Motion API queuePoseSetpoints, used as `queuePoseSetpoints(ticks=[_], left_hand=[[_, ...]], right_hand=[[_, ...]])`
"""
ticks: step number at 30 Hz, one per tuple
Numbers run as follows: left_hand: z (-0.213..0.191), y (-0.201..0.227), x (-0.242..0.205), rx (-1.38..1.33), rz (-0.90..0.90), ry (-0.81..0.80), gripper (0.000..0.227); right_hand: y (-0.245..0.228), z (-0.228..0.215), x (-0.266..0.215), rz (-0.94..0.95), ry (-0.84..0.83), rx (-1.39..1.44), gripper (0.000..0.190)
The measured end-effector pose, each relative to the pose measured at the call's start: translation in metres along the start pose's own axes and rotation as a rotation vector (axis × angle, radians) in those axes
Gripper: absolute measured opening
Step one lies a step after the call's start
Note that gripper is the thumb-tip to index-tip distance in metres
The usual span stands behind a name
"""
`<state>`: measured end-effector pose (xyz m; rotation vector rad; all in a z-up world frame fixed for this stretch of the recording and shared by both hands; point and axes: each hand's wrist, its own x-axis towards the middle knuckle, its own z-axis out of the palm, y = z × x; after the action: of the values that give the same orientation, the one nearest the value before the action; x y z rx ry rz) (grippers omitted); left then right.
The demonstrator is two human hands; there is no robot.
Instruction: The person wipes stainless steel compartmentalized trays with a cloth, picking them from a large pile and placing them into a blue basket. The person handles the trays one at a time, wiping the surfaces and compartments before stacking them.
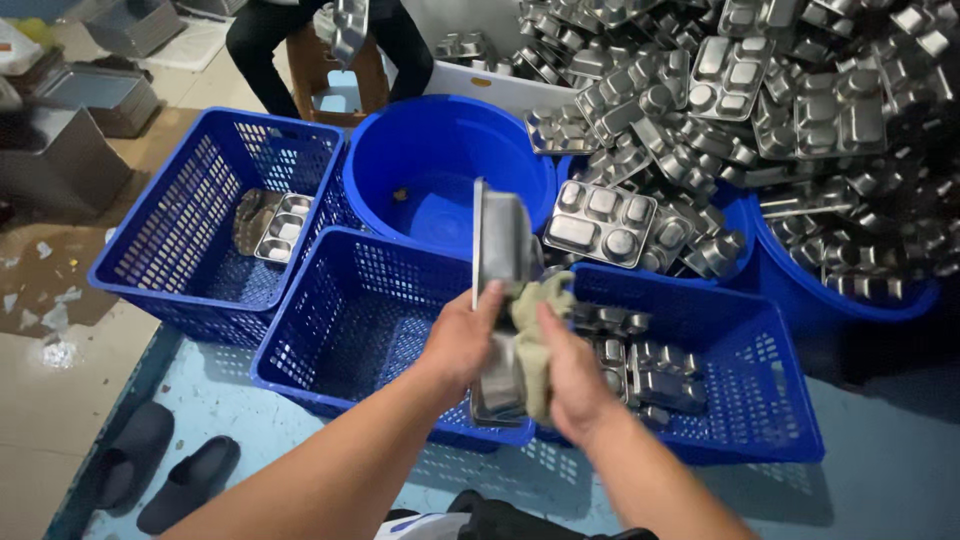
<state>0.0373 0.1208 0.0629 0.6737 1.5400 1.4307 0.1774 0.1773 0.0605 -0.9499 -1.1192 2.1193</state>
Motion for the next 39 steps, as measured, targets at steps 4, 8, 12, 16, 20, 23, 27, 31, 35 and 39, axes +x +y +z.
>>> queuePoseSetpoints(ticks=[4,8,12,16,20,23,27,31,35,39], left_hand=[[0.013,0.008,-0.013,0.259,-0.017,-0.148,0.045],[0.024,0.001,-0.037,0.177,0.075,-0.318,0.035],[0.020,-0.001,-0.034,0.066,0.145,-0.441,0.037],[0.006,0.000,-0.012,-0.087,0.051,-0.425,0.039],[-0.025,0.001,0.005,-0.209,0.074,-0.383,0.041],[-0.036,0.004,0.006,-0.284,-0.013,-0.422,0.045],[-0.047,0.014,0.007,-0.310,-0.175,-0.641,0.050],[-0.075,0.028,0.034,-0.301,-0.147,-0.844,0.046],[-0.091,0.033,0.044,-0.353,-0.205,-0.819,0.042],[-0.107,0.037,0.048,-0.413,-0.178,-0.767,0.042]], right_hand=[[-0.013,0.002,0.034,-0.117,0.085,0.009,0.071],[-0.062,-0.037,0.111,-0.177,0.337,-0.408,0.052],[-0.088,-0.057,0.133,-0.143,0.140,-0.129,0.043],[-0.036,-0.023,0.084,0.037,0.418,-0.174,0.059],[0.003,-0.002,0.038,0.118,0.301,0.045,0.060],[-0.007,-0.030,0.057,-0.032,0.515,-0.194,0.064],[-0.034,-0.109,0.127,0.019,0.561,-0.334,0.068],[-0.030,-0.171,0.152,-0.201,0.533,-0.973,0.061],[-0.017,-0.119,0.132,-0.280,0.705,-1.129,0.052],[-0.033,-0.050,0.083,-0.734,0.398,-1.170,0.060]])
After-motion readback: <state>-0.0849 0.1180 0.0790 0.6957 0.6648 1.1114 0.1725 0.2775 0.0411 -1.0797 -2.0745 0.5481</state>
